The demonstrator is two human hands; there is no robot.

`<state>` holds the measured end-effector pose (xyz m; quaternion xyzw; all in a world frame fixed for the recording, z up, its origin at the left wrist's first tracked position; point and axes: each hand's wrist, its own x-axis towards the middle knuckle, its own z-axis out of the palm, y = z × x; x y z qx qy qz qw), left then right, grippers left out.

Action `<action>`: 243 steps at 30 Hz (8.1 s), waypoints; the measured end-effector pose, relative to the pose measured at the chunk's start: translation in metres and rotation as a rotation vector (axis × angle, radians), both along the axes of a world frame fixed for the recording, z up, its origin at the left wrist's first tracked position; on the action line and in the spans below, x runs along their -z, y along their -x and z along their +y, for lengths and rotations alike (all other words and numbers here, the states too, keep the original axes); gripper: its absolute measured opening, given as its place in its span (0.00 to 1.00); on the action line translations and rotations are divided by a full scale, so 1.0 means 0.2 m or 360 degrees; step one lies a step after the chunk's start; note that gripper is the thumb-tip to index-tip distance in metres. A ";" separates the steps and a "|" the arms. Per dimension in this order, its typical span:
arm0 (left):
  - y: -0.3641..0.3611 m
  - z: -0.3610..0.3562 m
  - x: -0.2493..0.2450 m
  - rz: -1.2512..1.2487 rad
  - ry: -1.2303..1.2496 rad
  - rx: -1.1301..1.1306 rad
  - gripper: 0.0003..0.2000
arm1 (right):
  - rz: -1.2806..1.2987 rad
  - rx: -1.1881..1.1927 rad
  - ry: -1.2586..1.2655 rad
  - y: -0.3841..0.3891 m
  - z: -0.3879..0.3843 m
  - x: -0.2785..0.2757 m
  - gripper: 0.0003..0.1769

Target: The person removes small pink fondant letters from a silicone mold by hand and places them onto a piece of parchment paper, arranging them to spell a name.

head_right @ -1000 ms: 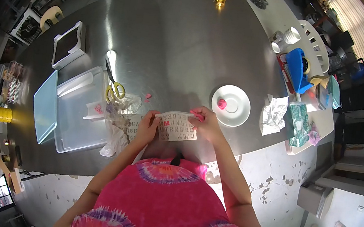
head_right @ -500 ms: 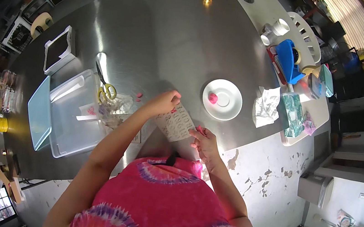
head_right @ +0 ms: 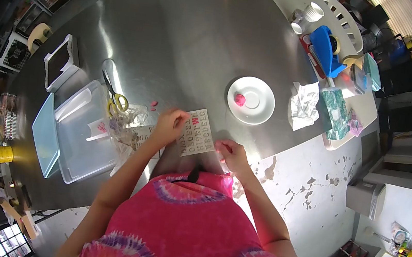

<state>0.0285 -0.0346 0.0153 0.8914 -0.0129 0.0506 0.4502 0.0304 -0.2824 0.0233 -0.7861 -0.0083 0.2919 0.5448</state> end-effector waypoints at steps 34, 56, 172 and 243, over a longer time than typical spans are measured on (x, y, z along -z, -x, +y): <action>0.21 -0.22 -0.06 0.1570 0.2058 -0.0049 0.09 | -0.1490 -0.0584 0.0342 0.05 0.17 -0.08 0.06; 0.14 -0.27 0.08 -0.0060 0.0170 0.0167 0.05 | -0.0568 -0.0293 0.0083 -0.09 0.14 -0.08 0.07; 0.00 -0.24 -0.03 0.0050 -0.0511 0.0591 0.06 | -0.0607 -0.0189 0.0374 -0.07 0.14 -0.03 0.07; 0.04 -0.26 0.03 -0.0089 -0.0465 0.0467 0.05 | -0.0401 -0.0208 0.0494 -0.13 0.16 -0.01 0.09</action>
